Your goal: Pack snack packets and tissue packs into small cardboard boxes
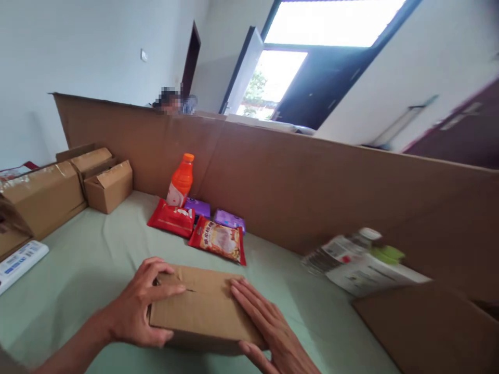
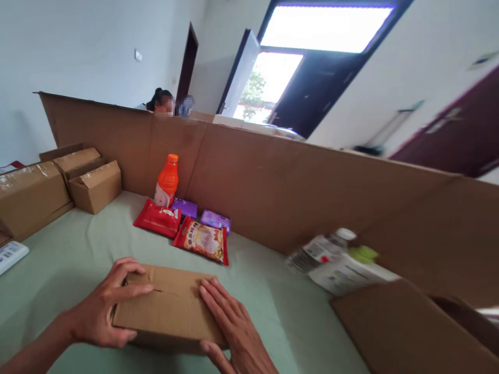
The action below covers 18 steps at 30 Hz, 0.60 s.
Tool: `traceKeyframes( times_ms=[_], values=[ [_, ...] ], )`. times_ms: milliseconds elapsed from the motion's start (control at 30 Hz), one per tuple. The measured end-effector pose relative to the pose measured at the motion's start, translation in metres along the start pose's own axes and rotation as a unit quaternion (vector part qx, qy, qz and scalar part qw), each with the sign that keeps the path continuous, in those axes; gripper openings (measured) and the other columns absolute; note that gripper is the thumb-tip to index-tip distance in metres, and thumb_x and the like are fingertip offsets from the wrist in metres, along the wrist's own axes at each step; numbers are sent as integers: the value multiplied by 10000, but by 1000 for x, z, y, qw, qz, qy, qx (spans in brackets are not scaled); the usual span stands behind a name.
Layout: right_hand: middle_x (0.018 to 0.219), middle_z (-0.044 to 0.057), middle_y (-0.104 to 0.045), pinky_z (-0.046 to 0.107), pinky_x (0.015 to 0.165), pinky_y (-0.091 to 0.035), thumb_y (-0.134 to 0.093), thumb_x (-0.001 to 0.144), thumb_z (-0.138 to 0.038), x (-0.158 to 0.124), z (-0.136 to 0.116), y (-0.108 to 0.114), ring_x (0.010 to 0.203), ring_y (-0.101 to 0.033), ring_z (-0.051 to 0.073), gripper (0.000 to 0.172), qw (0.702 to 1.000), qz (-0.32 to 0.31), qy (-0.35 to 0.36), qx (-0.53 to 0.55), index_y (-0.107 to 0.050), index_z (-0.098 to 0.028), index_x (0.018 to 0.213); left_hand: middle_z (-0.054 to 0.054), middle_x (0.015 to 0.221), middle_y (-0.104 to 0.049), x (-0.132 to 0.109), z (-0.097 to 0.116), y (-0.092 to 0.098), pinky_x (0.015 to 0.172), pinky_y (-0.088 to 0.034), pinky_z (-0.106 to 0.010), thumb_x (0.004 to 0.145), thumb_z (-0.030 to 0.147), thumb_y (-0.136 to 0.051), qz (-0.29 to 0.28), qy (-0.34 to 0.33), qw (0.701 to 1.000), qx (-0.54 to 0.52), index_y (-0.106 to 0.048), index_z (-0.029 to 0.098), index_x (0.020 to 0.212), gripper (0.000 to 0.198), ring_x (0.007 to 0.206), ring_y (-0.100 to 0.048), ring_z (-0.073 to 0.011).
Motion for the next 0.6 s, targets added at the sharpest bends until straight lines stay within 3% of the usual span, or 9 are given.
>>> traceKeyframes(
  times_ms=[133, 200, 300, 433, 600],
  values=[
    [1619, 137, -339, 563, 1049, -463, -461, 998, -484, 37, -10, -31, 1436, -406, 363, 693, 995, 97, -18, -9, -206, -281, 1610, -93, 1299, -532, -49, -8, 35, 1001, -530, -484, 615, 156, -705, 138, 94, 978, 122, -576, 321, 1325, 740, 1212, -536, -312],
    [1593, 141, -376, 567, 1036, -477, -469, 1006, -423, 47, -14, -54, 1410, -442, 346, 631, 991, 127, -49, 10, -256, -296, 1586, -95, 1258, -543, -72, -23, 61, 965, -540, -493, 714, 225, -682, 199, 133, 946, 220, -581, 322, 1328, 629, 1143, -568, -310],
    [1525, 137, -469, 533, 1012, -523, -506, 997, -338, 43, -16, -96, 1353, -516, 311, 501, 986, 138, -79, 43, -410, -292, 1486, -145, 1213, -549, -96, -52, 102, 961, -487, -626, 835, 348, -637, 257, 180, 877, 363, -605, 260, 1295, 470, 1089, -576, -368],
    [1458, 129, -552, 469, 940, -594, -538, 961, -287, 18, -18, -147, 1271, -601, 298, 391, 989, 118, -67, 62, -557, -282, 1352, -135, 1327, -504, -104, -91, 140, 1042, -384, -717, 863, 376, -634, 313, 243, 819, 415, -616, 278, 1266, 415, 1247, -500, -452],
    [1435, 129, -586, 508, 911, -612, -571, 923, -288, 3, -15, -170, 1225, -636, 332, 280, 993, 64, -80, 53, -699, -275, 1172, -121, 1444, -426, -90, -126, 154, 1100, -326, -724, 870, 401, -641, 344, 269, 806, 399, -602, 268, 1298, 450, 1347, -425, -487]
  ],
)
Point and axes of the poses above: each hand's wrist, its own x-axis towards the middle knuckle, its own y-axis out of the back of the hand, z = x × y, the point moved 3 cm from there along x, towards the middle knuckle
